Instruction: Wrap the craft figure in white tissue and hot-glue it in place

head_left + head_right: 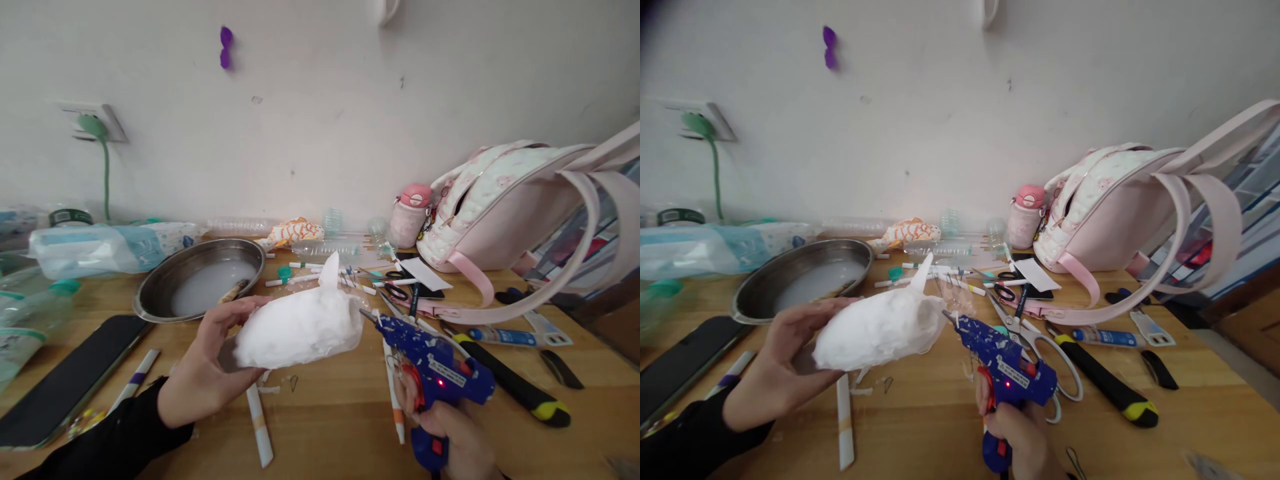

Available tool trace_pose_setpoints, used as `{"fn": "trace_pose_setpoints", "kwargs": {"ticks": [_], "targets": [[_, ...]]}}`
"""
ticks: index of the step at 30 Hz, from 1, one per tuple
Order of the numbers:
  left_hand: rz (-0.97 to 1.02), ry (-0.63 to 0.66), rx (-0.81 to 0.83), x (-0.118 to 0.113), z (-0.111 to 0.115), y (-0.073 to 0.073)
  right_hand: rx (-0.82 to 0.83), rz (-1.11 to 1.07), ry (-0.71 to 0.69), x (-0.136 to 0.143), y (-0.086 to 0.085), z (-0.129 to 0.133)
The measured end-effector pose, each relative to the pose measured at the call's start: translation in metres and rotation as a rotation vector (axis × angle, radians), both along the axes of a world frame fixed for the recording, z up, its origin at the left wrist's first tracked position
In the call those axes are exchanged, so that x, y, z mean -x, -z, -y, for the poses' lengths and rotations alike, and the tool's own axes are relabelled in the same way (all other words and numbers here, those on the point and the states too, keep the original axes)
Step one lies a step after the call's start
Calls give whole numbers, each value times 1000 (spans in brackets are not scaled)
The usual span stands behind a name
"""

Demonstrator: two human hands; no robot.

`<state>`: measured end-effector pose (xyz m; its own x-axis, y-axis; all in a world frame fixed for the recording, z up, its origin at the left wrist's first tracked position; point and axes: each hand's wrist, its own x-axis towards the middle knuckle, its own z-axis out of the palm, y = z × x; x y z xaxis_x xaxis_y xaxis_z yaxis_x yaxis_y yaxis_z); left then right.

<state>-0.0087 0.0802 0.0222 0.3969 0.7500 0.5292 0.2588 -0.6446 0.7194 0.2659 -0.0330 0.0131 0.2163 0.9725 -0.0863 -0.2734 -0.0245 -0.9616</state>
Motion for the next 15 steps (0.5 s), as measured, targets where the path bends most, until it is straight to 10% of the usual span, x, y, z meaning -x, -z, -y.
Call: {"fn": "trace_pose_setpoints", "kwargs": {"ticks": [15], "targets": [[8, -48, -32, 1, -3, -5, 31, -163, -50, -6, 19, -2]]}}
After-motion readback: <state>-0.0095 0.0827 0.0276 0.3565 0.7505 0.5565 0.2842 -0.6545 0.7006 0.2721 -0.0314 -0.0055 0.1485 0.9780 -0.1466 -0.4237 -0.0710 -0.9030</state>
